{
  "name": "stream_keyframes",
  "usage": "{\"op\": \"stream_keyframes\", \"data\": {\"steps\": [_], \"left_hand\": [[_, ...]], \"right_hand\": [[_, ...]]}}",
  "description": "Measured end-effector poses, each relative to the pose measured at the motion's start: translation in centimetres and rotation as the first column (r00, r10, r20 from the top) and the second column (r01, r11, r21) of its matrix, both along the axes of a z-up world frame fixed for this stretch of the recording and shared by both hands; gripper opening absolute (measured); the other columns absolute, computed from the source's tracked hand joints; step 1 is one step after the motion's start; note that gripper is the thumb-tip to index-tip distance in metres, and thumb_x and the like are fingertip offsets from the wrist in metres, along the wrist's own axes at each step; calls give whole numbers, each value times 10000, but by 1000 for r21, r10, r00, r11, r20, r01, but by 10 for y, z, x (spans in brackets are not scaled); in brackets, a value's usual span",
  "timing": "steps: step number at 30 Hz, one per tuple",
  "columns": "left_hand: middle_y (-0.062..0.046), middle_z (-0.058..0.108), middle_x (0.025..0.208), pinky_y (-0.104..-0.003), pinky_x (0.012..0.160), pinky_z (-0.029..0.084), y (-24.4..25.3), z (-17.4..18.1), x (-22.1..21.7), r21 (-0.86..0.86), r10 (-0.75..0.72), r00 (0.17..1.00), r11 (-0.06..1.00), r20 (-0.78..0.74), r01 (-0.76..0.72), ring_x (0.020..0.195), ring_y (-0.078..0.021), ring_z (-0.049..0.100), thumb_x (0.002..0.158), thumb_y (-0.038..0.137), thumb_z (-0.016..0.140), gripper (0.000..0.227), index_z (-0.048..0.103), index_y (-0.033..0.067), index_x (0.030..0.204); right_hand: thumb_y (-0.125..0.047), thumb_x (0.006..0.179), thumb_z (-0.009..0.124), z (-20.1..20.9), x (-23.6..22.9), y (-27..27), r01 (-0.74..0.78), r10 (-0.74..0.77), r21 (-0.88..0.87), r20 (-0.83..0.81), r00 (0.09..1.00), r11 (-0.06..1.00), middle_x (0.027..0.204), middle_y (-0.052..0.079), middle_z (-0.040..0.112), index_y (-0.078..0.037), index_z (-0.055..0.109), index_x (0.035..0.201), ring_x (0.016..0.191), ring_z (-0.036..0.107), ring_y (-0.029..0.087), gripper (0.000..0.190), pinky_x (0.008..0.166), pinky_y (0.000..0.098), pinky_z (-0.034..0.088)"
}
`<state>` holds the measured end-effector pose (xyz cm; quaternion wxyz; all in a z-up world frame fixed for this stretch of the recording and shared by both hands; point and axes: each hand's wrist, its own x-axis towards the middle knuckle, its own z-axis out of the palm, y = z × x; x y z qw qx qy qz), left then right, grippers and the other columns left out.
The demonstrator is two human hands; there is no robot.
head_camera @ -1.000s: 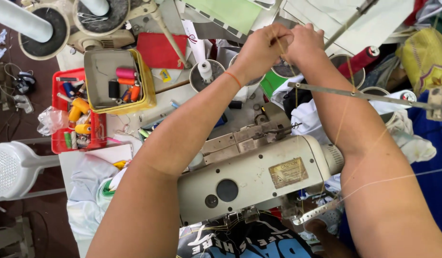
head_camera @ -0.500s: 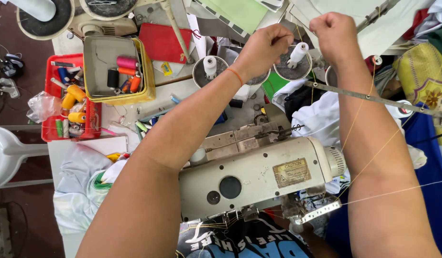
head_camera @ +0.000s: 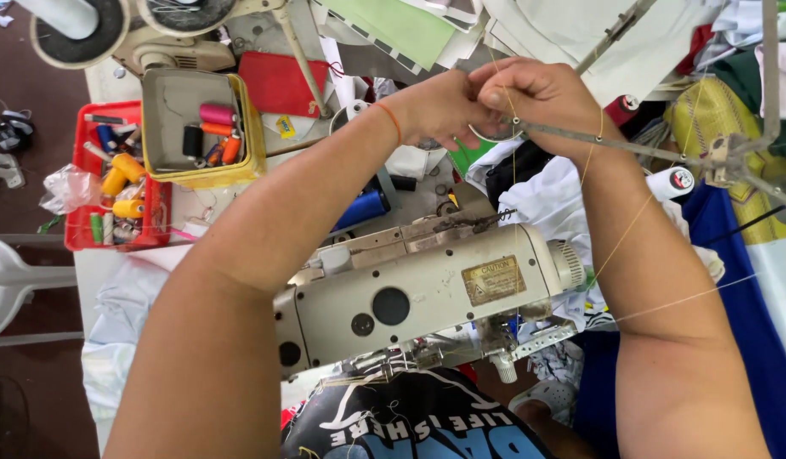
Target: The person threads a sewing machine by hand, pulling thread from spools and guiding it through the machine's tension discs and guides. They handle multiple spools of thread and manipulate the thread ends to prepare the machine for use.
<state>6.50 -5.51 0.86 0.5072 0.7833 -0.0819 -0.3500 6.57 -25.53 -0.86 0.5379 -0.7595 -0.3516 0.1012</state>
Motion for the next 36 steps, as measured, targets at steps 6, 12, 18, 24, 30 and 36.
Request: {"op": "stream_keyframes", "data": {"steps": [6, 12, 18, 24, 30, 36], "left_hand": [[-1, 742, 1039, -265, 666, 545, 23, 14, -22, 90, 110, 994, 990, -7, -108, 804, -161, 748, 973, 369, 573, 265, 646, 180, 1143], [10, 740, 979, -217, 552, 443, 43, 31, -50, 91, 205, 979, 974, 12, -205, 717, -121, 730, 998, 266, 513, 135, 618, 181, 1003], [-27, 763, 1108, -316, 715, 574, 60, 48, -75, 85, 286, 958, 955, -24, -283, 829, -194, 746, 999, 332, 535, 249, 636, 143, 1127], [-35, 756, 1132, -337, 711, 606, 64, 49, -84, 67, 329, 944, 942, -12, -328, 834, -202, 756, 996, 296, 511, 249, 634, 157, 1162], [34, 675, 984, -219, 481, 419, 58, 49, -91, 153, 238, 935, 947, 263, -284, 773, -103, 750, 987, 159, 420, 226, 601, 169, 852], [-129, 717, 896, -531, 600, 494, 41, 29, -82, 467, -45, 711, 783, 702, -412, 753, -406, 662, 998, 266, 426, 265, 676, 184, 1032]], "right_hand": [[-305, 1066, 653, 8, -5, 25, 162, -169, -101, -62, 984, 982, 1129, 45, 713, -81, 727, 1076, 676, 548, 104, 236, 620, 246, 502], [-345, 1079, 627, 25, -17, 35, 166, -208, -296, -115, 971, 941, 772, -54, 580, -150, 689, 971, 598, 423, 64, 231, 518, 245, 340], [-261, 1119, 610, 25, -16, 38, 258, -270, -277, -2, 963, 926, 699, -47, 520, -150, 667, 949, 628, 433, 82, 211, 555, 263, 361], [-236, 1129, 611, 16, -11, 35, 260, -262, -199, 20, 965, 945, 741, -13, 557, -133, 648, 950, 638, 481, 95, 209, 563, 261, 401], [-188, 1071, 615, 25, -25, 37, 313, -329, -181, -64, 942, 932, 826, -49, 645, -155, 681, 945, 671, 527, 68, 146, 669, 247, 565], [-299, 1010, 662, 30, -39, 45, 264, -189, 120, -432, 882, 957, 1217, 64, 750, -126, 679, 975, 588, 677, 89, 178, 507, 177, 527]]}}
